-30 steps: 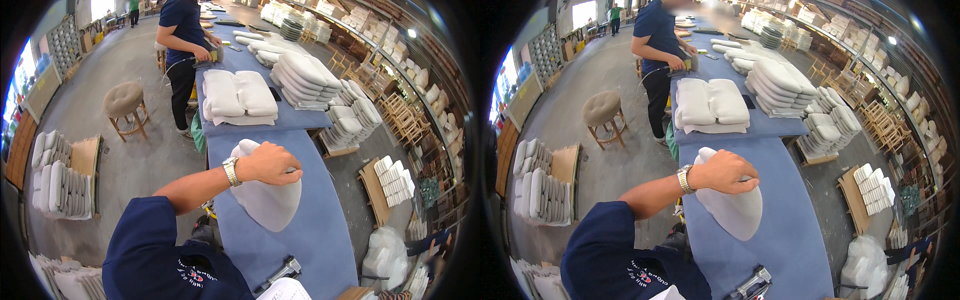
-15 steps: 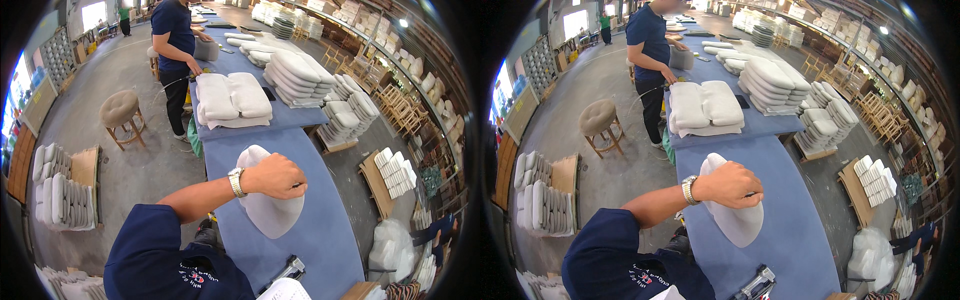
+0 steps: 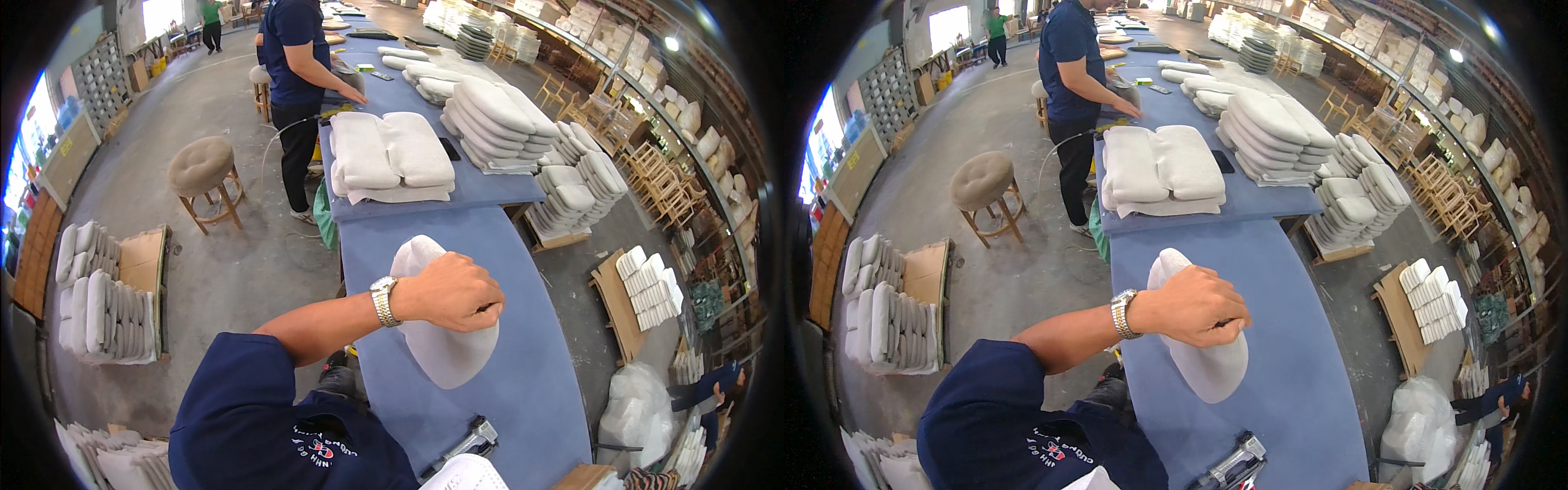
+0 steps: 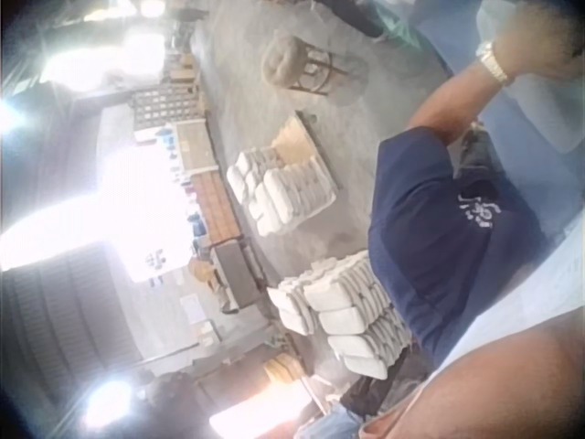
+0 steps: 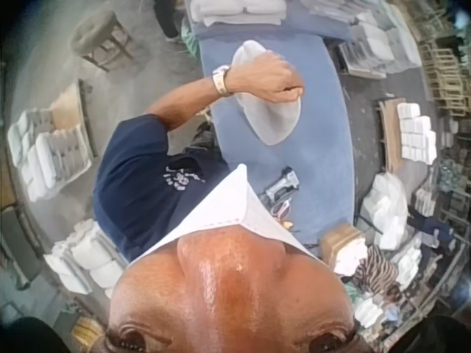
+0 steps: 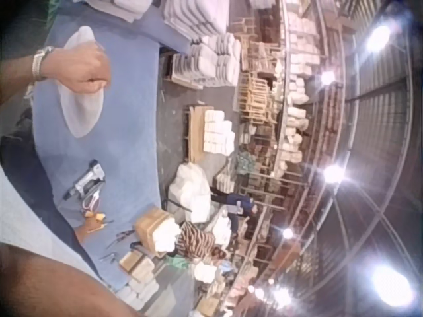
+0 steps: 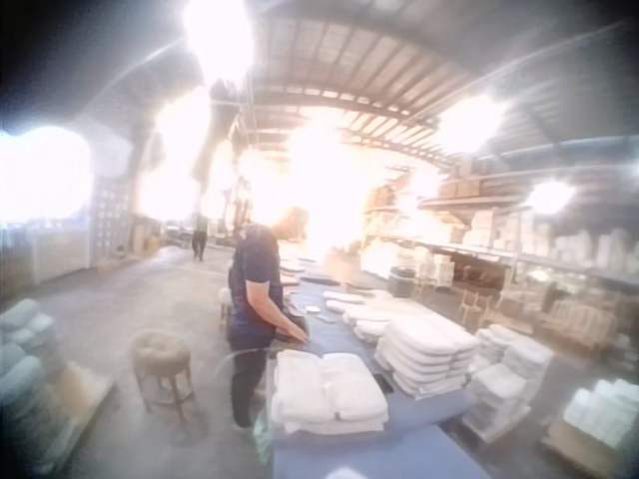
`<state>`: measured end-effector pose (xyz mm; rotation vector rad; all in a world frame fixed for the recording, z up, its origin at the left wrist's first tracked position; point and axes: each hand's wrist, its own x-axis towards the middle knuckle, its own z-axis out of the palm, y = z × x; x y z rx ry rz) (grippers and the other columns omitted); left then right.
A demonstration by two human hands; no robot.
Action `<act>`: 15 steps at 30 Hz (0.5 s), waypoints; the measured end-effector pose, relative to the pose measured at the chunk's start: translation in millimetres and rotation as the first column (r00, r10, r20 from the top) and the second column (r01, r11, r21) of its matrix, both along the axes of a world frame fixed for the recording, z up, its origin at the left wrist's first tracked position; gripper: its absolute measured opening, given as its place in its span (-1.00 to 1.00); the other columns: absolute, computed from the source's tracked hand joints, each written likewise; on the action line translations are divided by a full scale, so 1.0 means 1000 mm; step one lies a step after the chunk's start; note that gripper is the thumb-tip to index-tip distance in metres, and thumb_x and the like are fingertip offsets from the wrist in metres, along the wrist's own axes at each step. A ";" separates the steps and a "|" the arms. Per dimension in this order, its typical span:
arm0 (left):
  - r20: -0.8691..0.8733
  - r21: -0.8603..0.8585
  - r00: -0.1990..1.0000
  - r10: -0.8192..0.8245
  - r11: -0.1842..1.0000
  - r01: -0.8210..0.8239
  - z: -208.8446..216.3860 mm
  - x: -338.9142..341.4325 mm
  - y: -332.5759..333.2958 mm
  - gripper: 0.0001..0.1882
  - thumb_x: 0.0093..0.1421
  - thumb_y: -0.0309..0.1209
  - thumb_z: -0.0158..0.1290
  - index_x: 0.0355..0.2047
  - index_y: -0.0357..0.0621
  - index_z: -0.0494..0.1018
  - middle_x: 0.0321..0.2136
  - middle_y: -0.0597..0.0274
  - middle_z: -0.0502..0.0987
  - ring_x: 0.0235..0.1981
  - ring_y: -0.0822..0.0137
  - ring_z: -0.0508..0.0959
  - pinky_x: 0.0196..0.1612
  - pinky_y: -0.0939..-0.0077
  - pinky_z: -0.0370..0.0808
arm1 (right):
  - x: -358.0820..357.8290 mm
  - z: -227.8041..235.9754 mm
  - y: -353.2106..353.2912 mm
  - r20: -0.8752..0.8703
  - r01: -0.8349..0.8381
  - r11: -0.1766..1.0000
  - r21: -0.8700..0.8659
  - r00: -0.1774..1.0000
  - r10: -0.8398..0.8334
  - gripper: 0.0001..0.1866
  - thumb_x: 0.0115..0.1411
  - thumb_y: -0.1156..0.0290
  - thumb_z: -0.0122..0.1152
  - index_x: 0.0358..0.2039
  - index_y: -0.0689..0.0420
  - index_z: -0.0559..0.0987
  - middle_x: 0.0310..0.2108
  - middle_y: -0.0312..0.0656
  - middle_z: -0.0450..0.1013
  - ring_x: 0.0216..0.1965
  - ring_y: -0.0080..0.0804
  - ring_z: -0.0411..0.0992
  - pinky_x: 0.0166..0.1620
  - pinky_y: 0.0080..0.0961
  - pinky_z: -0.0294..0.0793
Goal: The person assembles white cushion covers by inserting foam inserts, trimming excess fabric with a utility knife, and stapling the edges closed. They handle multiple cushions one at a time, stacking finished units on the table.
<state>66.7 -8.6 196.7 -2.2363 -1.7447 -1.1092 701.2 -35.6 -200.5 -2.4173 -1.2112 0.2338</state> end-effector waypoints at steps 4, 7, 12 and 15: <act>0.017 0.013 1.000 0.000 1.000 -0.001 0.000 0.000 -0.002 -0.74 0.19 -0.31 0.01 -0.40 -0.09 0.69 -0.48 0.28 0.68 -0.53 0.26 0.60 -0.37 0.31 0.52 | -0.009 0.016 0.008 0.033 0.006 0.999 0.052 0.999 -0.008 -0.48 0.16 0.07 0.29 -0.11 0.32 0.63 -0.21 0.10 0.63 -0.19 0.06 0.61 -0.11 -0.15 0.60; 0.037 0.034 0.999 -0.008 0.999 0.006 -0.001 -0.003 -0.005 -0.74 0.22 -0.29 0.03 -0.39 -0.08 0.69 -0.47 0.27 0.68 -0.51 0.25 0.60 -0.37 0.30 0.52 | 0.007 0.004 0.013 -0.041 -0.004 0.999 -0.049 0.999 0.002 -0.48 0.17 0.09 0.27 -0.09 0.34 0.62 -0.21 0.15 0.62 -0.19 0.09 0.60 -0.11 -0.13 0.60; 0.038 0.125 0.999 -0.017 0.992 0.012 -0.004 -0.005 -0.002 -0.73 0.21 -0.27 0.04 -0.50 -0.08 0.66 -0.58 0.25 0.62 -0.59 0.17 0.55 -0.51 0.25 0.45 | -0.008 0.026 0.022 -0.061 -0.107 0.981 0.160 0.991 0.118 -0.52 0.18 0.13 0.28 -0.11 0.33 0.63 -0.26 0.14 0.62 -0.24 0.11 0.60 -0.14 -0.11 0.60; 0.028 0.131 0.999 -0.019 0.991 0.015 -0.003 -0.003 0.000 -0.73 0.21 -0.27 0.04 -0.51 -0.09 0.66 -0.60 0.25 0.61 -0.60 0.16 0.55 -0.51 0.23 0.44 | -0.004 0.039 0.031 -0.055 -0.179 0.962 0.204 0.980 0.194 -0.54 0.18 0.13 0.29 -0.14 0.33 0.64 -0.28 0.15 0.61 -0.24 0.13 0.58 -0.14 -0.07 0.58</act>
